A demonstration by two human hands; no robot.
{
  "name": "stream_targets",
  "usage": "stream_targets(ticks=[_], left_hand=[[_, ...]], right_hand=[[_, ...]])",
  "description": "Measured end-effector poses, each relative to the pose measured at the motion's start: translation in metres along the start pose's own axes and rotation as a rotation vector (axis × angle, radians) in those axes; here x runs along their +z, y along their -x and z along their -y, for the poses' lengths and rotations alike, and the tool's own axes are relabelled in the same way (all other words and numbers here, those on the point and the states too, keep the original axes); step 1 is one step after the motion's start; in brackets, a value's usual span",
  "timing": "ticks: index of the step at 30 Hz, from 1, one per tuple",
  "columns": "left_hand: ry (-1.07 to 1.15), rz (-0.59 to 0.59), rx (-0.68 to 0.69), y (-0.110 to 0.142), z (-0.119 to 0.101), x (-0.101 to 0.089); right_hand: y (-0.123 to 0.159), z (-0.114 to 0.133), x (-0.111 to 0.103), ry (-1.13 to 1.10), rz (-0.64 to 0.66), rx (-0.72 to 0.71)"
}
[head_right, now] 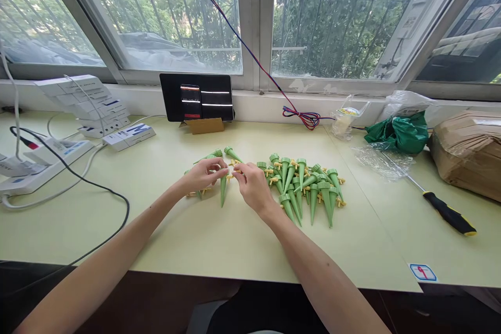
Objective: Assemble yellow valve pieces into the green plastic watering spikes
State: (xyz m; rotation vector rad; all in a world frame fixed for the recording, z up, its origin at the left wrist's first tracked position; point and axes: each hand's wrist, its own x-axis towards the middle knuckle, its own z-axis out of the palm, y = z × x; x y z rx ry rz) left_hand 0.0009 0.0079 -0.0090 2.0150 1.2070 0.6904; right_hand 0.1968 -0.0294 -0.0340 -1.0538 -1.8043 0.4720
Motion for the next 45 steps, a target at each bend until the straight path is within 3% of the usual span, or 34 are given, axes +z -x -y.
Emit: stream_targets(ticks=[13, 22, 45], left_hand=[[0.247, 0.030, 0.016, 0.001, -0.009, -0.003], [0.234, 0.089, -0.018, 0.001, -0.001, -0.006], [0.314, 0.067, -0.044, -0.001, 0.002, -0.006]], right_hand=[[0.000, -0.002, -0.001, 0.016, 0.035, 0.062], [0.000, 0.000, -0.003, 0.030, -0.019, 0.013], [0.000, 0.003, -0.002, -0.051, -0.025, 0.098]])
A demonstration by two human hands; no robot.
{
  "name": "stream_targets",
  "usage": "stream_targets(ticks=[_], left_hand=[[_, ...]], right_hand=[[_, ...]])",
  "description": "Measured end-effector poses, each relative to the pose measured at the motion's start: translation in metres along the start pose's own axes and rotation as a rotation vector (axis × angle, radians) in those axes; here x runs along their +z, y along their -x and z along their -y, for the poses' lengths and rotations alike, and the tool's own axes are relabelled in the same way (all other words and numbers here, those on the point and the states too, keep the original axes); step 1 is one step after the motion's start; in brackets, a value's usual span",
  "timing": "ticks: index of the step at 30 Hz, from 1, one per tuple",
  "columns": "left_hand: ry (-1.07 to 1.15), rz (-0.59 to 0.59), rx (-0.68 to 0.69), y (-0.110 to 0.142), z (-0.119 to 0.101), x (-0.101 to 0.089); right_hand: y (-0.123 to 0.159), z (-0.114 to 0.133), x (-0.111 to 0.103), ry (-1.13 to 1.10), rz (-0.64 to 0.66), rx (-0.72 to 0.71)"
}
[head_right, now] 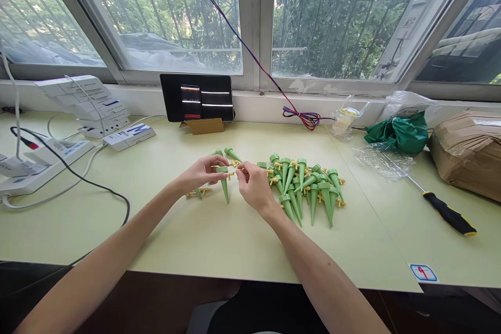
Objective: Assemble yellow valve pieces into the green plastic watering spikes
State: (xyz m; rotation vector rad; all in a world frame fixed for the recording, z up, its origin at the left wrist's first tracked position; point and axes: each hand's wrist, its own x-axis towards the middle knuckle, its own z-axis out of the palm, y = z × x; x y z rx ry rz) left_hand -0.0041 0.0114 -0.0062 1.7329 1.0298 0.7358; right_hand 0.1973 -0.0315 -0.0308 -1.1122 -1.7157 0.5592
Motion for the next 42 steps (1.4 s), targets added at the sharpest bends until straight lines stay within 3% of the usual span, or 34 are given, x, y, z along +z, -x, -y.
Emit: stream_targets(ticks=[42], left_hand=[[0.058, 0.111, -0.001, 0.0023, -0.0022, 0.0008]], right_hand=[[0.0011, 0.0006, 0.0031, -0.073, 0.087, 0.028]])
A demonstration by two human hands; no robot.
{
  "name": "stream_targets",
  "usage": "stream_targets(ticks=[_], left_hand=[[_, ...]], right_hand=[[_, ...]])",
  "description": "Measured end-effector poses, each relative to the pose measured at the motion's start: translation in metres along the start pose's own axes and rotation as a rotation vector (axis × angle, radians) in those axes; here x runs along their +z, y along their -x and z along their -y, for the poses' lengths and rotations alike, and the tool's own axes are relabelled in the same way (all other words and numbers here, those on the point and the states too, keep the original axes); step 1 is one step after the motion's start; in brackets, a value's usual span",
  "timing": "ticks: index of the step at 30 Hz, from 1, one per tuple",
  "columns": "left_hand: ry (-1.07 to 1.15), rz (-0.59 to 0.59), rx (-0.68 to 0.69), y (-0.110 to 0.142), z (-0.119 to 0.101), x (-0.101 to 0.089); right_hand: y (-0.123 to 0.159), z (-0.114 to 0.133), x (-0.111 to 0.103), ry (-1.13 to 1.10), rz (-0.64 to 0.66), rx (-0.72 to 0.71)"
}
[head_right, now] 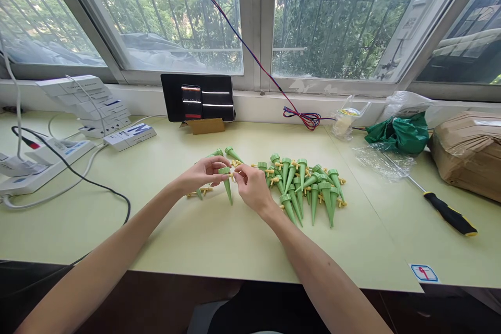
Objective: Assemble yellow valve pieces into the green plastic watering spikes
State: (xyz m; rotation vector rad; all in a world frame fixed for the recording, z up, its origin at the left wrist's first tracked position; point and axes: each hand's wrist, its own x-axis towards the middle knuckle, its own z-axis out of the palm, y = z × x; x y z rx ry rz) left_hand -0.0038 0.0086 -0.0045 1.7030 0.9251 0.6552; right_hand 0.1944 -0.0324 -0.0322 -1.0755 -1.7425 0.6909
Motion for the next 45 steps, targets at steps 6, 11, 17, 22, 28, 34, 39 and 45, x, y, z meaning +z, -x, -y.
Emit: stream_targets(ticks=[6, 11, 17, 22, 28, 34, 39, 45], left_hand=[[-0.013, 0.004, 0.000, 0.0010, -0.0020, 0.0004], [-0.017, 0.011, 0.001, 0.0014, -0.0033, 0.0005], [-0.020, 0.007, 0.006, 0.0024, -0.0067, 0.0019], [-0.026, -0.002, -0.010, 0.0034, -0.0092, 0.0025], [-0.038, -0.004, -0.009, 0.0035, -0.0078, 0.0017], [-0.051, 0.001, 0.003, 0.0032, -0.0083, 0.0023], [-0.051, -0.016, 0.005, 0.0037, -0.0098, 0.0037], [-0.046, -0.012, -0.002, 0.0038, -0.0096, 0.0033]], right_hand=[[0.0006, 0.0004, -0.0003, -0.003, -0.003, -0.008], [0.0002, 0.0016, -0.0010, -0.005, -0.002, 0.001], [0.0002, 0.0028, -0.0013, -0.017, -0.016, -0.001], [0.0001, 0.0029, -0.0017, -0.030, -0.023, -0.016], [0.0001, 0.0004, -0.0011, -0.035, -0.008, -0.016], [0.0000, 0.0021, -0.0012, -0.025, -0.004, -0.006], [0.0000, 0.0048, -0.0022, -0.017, -0.024, -0.004], [-0.0001, 0.0043, -0.0025, -0.011, -0.024, -0.002]])
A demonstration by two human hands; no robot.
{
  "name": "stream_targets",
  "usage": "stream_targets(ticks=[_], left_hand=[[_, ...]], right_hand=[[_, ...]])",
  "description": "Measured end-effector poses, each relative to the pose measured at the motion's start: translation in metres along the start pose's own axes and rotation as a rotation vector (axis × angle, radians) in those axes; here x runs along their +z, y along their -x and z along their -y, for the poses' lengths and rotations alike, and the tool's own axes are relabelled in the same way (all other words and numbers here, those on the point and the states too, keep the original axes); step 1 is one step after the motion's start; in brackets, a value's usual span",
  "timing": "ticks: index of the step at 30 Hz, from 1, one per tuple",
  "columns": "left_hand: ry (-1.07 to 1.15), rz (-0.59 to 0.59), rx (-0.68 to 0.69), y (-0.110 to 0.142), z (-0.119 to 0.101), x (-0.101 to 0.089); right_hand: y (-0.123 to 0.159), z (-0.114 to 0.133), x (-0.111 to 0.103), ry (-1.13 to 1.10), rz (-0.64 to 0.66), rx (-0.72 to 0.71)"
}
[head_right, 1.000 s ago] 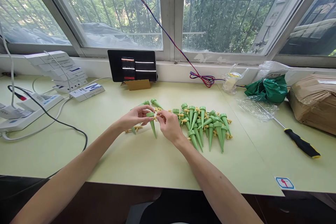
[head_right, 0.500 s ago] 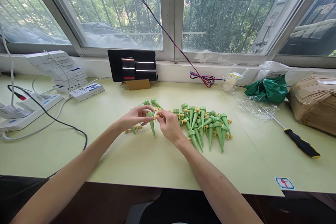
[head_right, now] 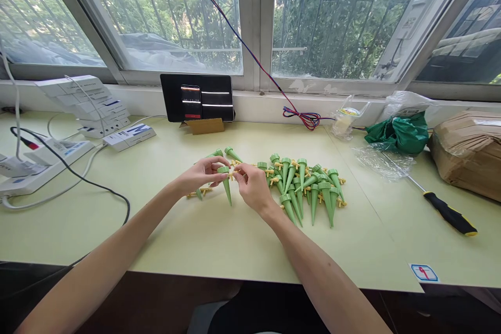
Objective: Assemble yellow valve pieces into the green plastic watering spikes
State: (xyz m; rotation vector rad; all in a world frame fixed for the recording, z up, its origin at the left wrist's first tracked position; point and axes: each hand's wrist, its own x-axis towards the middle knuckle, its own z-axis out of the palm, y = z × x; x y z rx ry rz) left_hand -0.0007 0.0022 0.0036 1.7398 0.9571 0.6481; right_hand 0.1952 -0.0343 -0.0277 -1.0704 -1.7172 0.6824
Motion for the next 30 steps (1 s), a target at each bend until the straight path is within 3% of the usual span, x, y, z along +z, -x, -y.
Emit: stream_targets(ticks=[30], left_hand=[[0.042, 0.018, 0.000, -0.0001, 0.0054, -0.0004]], right_hand=[[0.0015, 0.0025, 0.0018, -0.082, 0.021, 0.056]])
